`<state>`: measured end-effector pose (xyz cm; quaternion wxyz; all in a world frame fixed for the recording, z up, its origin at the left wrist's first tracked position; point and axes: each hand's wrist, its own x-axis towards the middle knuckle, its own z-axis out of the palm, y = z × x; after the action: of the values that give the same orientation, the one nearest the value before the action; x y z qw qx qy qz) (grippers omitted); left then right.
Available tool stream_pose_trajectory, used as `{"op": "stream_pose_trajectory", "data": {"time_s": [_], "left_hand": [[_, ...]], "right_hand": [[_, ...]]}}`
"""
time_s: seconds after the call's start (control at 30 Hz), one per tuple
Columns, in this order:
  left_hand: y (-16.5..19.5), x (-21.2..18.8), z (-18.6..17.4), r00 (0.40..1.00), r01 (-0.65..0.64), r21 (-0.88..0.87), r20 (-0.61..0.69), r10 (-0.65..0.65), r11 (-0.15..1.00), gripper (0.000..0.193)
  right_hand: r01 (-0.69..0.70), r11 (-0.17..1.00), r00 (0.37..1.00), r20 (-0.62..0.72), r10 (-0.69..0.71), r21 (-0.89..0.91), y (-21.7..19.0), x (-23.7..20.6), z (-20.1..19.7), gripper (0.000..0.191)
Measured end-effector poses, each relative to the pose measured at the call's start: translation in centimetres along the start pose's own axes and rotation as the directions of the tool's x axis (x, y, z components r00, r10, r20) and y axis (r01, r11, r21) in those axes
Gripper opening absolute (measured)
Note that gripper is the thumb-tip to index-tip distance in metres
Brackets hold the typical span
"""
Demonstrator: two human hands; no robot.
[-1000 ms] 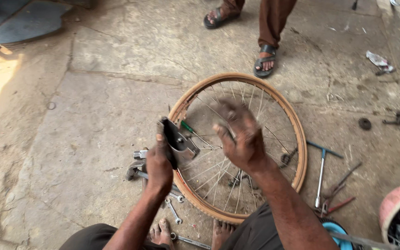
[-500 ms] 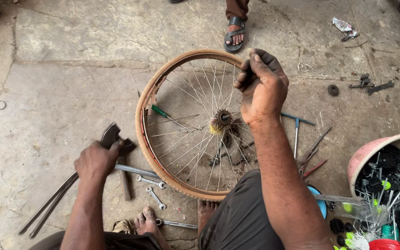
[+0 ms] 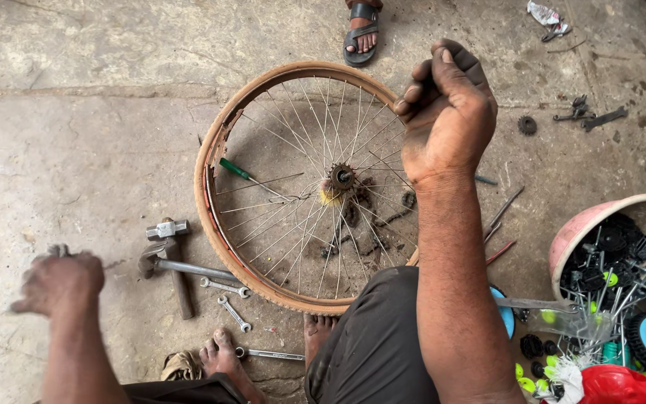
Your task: The person uses a hammer and pliers to adjust the hub and spokes of a bicycle wheel. They repeatedly strike the hub area and manipulate the spokes while sitting on the floor.
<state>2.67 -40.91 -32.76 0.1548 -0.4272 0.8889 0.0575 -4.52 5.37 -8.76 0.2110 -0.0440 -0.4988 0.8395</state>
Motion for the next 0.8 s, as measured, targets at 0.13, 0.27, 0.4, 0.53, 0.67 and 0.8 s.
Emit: {"op": "stream_pose_trajectory", "data": {"time_s": [0.13,0.27,0.4,0.53,0.67,0.8], "left_hand": [[5.4,-2.8,1.8,0.952,-0.204,-0.468,0.110,0.286,0.860,0.043],[11.0,-6.0,5.2,0.793,-0.540,-0.453,0.008,0.609,0.709,0.042],[15.3,-11.0,9.1,0.667,-0.670,-0.441,-0.004,0.745,0.597,0.035],[20.3,-15.1,11.0,0.490,-0.780,-0.480,-0.069,0.869,0.402,0.037],[25.7,-17.0,11.9,0.406,-0.799,-0.524,-0.106,0.908,0.295,0.042],[30.5,-17.4,12.3,0.350,-0.805,-0.559,-0.181,0.919,0.196,0.050]], "right_hand": [[-0.029,0.999,0.999,0.040,0.030,-0.016,-0.1,0.0,-1.2,0.013],[0.028,0.987,0.999,0.021,-0.025,-0.156,-0.8,0.3,-3.0,0.010],[0.132,0.863,0.988,-0.009,-0.156,-0.488,-0.1,-0.4,-3.0,0.010],[0.576,0.471,0.764,0.645,-0.020,-0.668,2.5,-2.6,-1.1,0.021],[0.596,0.507,0.701,0.711,0.051,-0.623,2.6,-2.9,-1.2,0.021],[0.174,0.850,0.918,0.394,0.042,-0.498,0.6,-0.6,-3.3,0.016]]}}
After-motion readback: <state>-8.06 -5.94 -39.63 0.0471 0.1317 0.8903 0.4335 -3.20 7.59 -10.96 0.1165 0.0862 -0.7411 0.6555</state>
